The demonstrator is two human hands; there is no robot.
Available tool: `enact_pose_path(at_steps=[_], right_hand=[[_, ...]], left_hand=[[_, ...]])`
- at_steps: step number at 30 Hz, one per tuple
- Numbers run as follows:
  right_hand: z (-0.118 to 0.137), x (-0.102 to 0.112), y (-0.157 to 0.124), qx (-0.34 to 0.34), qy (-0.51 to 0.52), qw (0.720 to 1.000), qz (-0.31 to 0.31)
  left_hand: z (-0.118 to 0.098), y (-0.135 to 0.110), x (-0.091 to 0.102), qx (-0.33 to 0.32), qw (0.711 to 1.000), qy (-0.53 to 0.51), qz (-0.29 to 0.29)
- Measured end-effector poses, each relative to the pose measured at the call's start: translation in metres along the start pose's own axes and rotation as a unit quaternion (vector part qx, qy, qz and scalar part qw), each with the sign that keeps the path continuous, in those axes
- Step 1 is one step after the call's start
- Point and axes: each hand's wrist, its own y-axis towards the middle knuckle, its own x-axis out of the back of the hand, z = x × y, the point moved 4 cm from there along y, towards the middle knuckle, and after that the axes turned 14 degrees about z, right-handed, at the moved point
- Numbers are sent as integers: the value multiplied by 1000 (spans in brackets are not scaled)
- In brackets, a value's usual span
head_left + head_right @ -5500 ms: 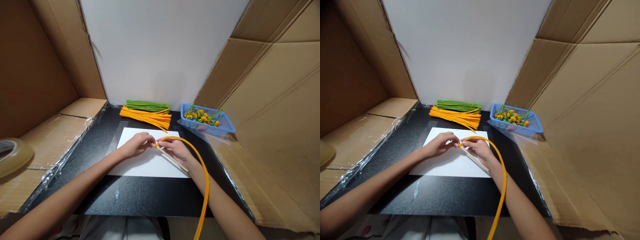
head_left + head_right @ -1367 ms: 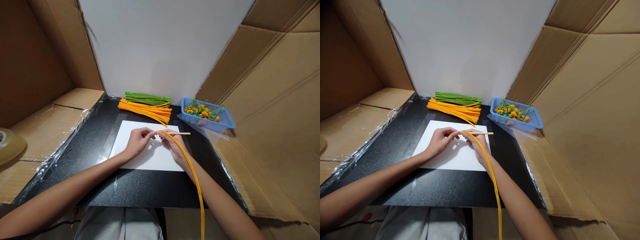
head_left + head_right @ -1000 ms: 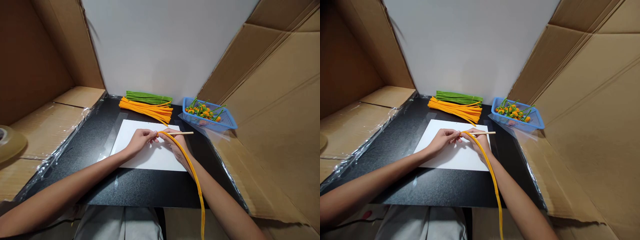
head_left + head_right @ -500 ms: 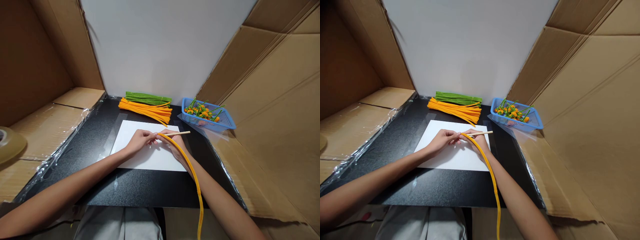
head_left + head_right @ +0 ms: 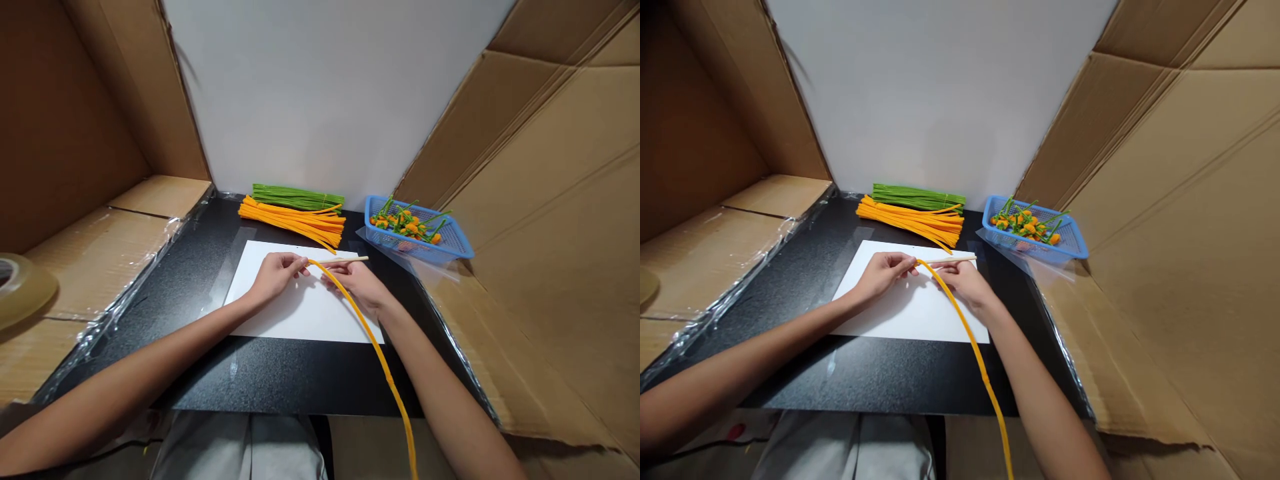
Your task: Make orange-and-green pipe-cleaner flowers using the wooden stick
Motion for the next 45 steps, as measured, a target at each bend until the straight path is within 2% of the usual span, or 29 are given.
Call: enact_pose_path(at_steps=[2, 5, 8, 12, 17, 21, 27, 31, 36, 40, 45], right_hand=[[3, 4, -3, -21, 31, 999, 15], [7, -3, -3, -5, 44, 999, 21], [5, -16, 1, 35, 14, 999, -34], [2, -27, 2, 98, -95, 986, -95], [10, -34, -4, 169, -272, 941, -110], [14, -38, -6, 192, -322, 922, -92], [18, -38, -8, 207, -344, 909, -112], [12, -36, -5, 192, -295, 931, -97], [-6, -27, 4, 92, -115, 987, -70], [-13, -22, 7, 17, 36, 999, -33], [-7, -19, 2, -23, 7, 998, 58]], left_hand=[[-2, 0, 5, -8, 999, 28, -23], [-6, -2, 6, -23, 996, 77, -34], [-9, -6, -1, -47, 994, 96, -19], [-6, -7, -6, -48, 996, 72, -5], [-2, -6, -6, -31, 998, 47, 14], [-1, -5, -7, -35, 998, 38, 25], [9, 1, -7, -9, 1000, -16, 18], [12, 2, -7, -2, 998, -67, 18], [8, 3, -9, 13, 991, -118, 64], [-3, 4, -5, -4, 984, -95, 153], [-21, -2, 0, -32, 959, 2, 283]])
